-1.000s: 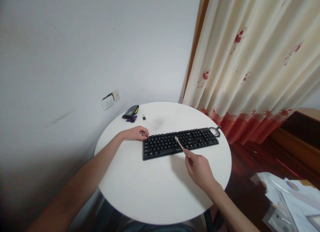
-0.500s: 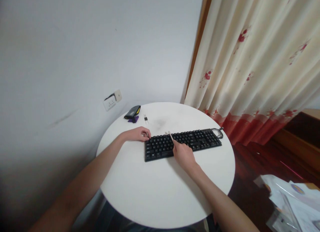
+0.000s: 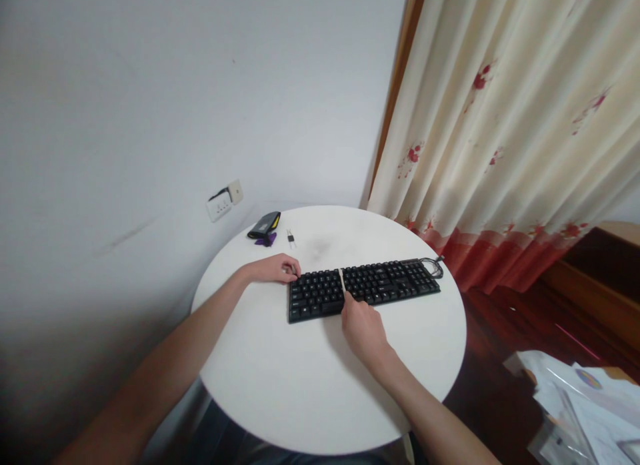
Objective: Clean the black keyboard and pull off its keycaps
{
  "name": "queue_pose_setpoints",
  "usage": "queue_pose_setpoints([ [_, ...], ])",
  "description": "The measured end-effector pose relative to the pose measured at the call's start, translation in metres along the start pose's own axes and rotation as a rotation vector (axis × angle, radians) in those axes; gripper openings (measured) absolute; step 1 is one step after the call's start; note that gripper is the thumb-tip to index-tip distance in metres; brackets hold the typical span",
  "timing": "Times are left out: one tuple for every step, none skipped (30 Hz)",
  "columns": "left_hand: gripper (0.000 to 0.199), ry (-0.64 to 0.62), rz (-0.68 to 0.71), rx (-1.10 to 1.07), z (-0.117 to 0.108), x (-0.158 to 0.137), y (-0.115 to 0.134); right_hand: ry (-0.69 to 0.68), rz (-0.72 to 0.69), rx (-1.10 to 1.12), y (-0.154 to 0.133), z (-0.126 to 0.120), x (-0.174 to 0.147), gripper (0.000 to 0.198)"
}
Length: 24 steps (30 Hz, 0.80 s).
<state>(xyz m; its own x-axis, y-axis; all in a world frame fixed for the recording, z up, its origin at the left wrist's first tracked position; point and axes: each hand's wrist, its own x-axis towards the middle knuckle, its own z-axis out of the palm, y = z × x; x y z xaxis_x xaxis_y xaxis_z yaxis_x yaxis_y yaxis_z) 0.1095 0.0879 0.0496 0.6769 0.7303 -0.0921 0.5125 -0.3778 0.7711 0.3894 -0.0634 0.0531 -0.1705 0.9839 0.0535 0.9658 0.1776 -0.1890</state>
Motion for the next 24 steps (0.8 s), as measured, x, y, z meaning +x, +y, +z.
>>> queue_pose_setpoints([
  [0.024, 0.000, 0.005, 0.002, 0.000, 0.000, 0.000, -0.005, -0.001, 0.003, -0.002, 0.001, -0.001, 0.034],
  [0.024, -0.002, 0.008, 0.005, 0.000, 0.000, 0.000, -0.010, -0.001, 0.001, -0.003, 0.001, -0.003, 0.035],
  [0.024, -0.005, 0.009, 0.007, -0.001, 0.000, 0.001, -0.017, -0.001, -0.008, -0.004, 0.002, -0.004, 0.036],
  [0.024, -0.007, 0.007, 0.010, -0.001, -0.001, 0.001, -0.023, -0.002, -0.023, -0.005, 0.003, -0.005, 0.038],
  [0.023, -0.008, 0.004, 0.012, -0.001, -0.001, 0.001, -0.026, -0.004, -0.042, -0.004, 0.004, -0.006, 0.039],
  [0.023, -0.009, 0.002, 0.012, -0.001, -0.001, 0.002, -0.028, -0.009, -0.066, -0.003, 0.005, -0.007, 0.040],
  [0.023, -0.009, 0.000, 0.011, -0.001, -0.001, 0.002, -0.026, -0.015, -0.091, -0.001, 0.006, -0.009, 0.041],
  [0.023, -0.009, 0.000, 0.009, -0.001, -0.001, 0.001, -0.025, -0.023, -0.114, 0.002, 0.006, -0.010, 0.042],
  [0.023, -0.007, -0.001, 0.006, 0.000, 0.000, 0.001, -0.023, -0.028, -0.137, 0.006, 0.007, -0.011, 0.043],
  [0.023, -0.006, -0.001, 0.005, 0.000, 0.000, 0.001, -0.023, -0.034, -0.157, 0.010, 0.007, -0.012, 0.043],
  [0.023, -0.006, -0.002, 0.005, 0.000, 0.000, 0.000, -0.021, -0.040, -0.174, 0.015, 0.007, -0.014, 0.044],
  [0.023, -0.005, -0.003, 0.006, 0.000, 0.000, 0.000, -0.018, -0.047, -0.186, 0.020, 0.007, -0.015, 0.044],
  [0.023, -0.005, -0.003, 0.008, 0.000, 0.000, -0.001, -0.012, -0.052, -0.193, 0.025, 0.006, -0.017, 0.044],
  [0.024, -0.005, -0.001, 0.010, 0.000, 0.000, -0.001, -0.004, -0.056, -0.196, 0.030, 0.006, -0.018, 0.044],
  [0.024, -0.004, 0.001, 0.010, 0.000, 0.000, -0.001, 0.006, -0.057, -0.195, 0.035, 0.005, -0.020, 0.043],
  [0.024, -0.002, 0.003, 0.008, 0.000, 0.000, -0.001, 0.015, -0.057, -0.190, 0.040, 0.005, -0.022, 0.043],
  [0.024, -0.001, 0.004, 0.006, 0.000, 0.000, 0.000, 0.021, -0.057, -0.184, 0.044, 0.004, -0.024, 0.042],
  [0.024, 0.000, 0.004, 0.004, 0.000, 0.000, 0.000, 0.024, -0.061, -0.174, 0.048, 0.004, -0.027, 0.042],
  [0.024, -0.002, 0.002, 0.002, 0.000, 0.000, 0.001, 0.024, -0.067, -0.163, 0.051, 0.003, -0.029, 0.042],
  [0.024, -0.004, -0.001, -0.001, 0.000, 0.000, 0.001, 0.025, -0.075, -0.151, 0.053, 0.003, -0.032, 0.042],
  [0.024, -0.006, -0.005, -0.003, 0.000, 0.000, 0.001, 0.025, -0.083, -0.138, 0.055, 0.002, -0.034, 0.042],
  [0.024, -0.007, -0.009, -0.005, 0.000, -0.001, 0.001, 0.027, -0.090, -0.126, 0.057, 0.001, -0.036, 0.042],
  [0.024, -0.009, -0.011, -0.008, 0.000, -0.001, 0.001, 0.029, -0.094, -0.116, 0.058, 0.001, -0.038, 0.042],
  [0.024, -0.010, -0.011, -0.011, 0.000, -0.001, 0.001, 0.032, -0.096, -0.106, 0.059, 0.000, -0.040, 0.043],
])
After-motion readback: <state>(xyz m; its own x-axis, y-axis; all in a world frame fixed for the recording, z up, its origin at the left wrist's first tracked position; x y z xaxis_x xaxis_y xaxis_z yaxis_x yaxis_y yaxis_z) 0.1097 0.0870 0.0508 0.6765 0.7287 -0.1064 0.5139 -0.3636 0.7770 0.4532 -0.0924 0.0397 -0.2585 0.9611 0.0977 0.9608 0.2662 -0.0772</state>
